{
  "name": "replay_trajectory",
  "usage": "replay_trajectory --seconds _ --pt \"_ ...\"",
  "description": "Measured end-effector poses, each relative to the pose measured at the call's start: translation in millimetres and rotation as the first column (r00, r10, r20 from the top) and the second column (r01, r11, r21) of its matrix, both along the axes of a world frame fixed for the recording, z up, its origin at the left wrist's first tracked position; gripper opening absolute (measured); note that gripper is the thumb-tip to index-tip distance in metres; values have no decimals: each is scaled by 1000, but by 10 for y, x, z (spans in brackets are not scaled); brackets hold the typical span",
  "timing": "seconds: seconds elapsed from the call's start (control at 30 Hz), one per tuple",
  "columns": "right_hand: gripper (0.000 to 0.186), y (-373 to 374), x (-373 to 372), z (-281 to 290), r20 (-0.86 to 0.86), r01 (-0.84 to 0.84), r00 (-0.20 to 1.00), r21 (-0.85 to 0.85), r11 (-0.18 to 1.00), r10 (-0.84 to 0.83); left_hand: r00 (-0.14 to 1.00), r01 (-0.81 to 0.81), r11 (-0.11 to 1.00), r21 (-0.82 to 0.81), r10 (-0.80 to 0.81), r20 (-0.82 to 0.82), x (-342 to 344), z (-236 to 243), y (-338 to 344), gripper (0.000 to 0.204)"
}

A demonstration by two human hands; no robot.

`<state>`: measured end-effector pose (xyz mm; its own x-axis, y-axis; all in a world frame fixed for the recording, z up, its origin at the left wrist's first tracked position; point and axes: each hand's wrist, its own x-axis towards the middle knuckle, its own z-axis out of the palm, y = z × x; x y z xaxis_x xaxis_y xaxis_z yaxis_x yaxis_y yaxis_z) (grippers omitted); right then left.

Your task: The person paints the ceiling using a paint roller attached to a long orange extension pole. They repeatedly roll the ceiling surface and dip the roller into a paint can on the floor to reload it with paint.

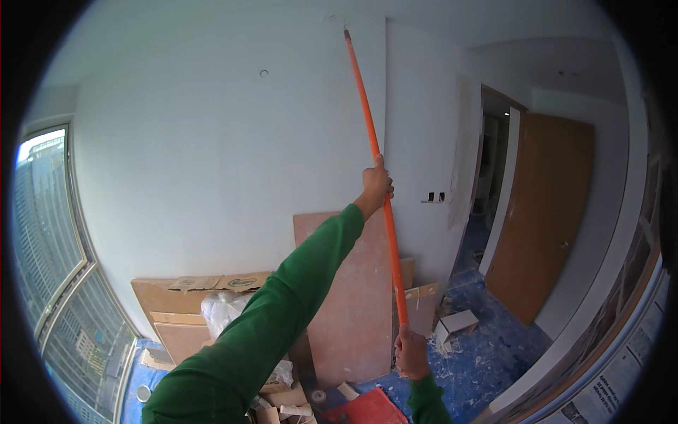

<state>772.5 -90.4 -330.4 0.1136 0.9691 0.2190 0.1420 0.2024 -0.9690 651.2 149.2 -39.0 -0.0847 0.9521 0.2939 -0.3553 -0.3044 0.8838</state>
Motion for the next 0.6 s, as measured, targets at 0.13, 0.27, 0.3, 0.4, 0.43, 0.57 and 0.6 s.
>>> replay_trajectory --seconds 0.13,0.27,0.3,0.4,0.43,0.57,0.6 --pt "56 86 -101 559 -87 -2 996 -32 999 -1 1000 -15 999 37 15 16 -56 414 165 51" --pt "55 212 36 301 54 8 998 136 991 -16 1000 -20 1000 -8 20 13 -11 270 190 52" --pt "56 210 137 -3 138 13 989 240 971 -48 1000 -15 1000 -21 15 21 40 148 128 52" --pt "57 -206 76 -396 115 128 982 164 978 -148 1000 1 998 -63 -1 1 105 -384 -84 53" --pt "58 -274 49 -398 86 145 984 124 982 -156 1000 9 997 -72 -9 -3 84 -492 -169 53" --pt "59 -317 51 -187 56 137 988 153 979 -147 996 84 996 -10 -84 35 113 -192 -190 52" --pt "59 -230 30 18 68 113 989 196 974 -129 998 64 998 -6 -63 30 80 -31 -150 51"
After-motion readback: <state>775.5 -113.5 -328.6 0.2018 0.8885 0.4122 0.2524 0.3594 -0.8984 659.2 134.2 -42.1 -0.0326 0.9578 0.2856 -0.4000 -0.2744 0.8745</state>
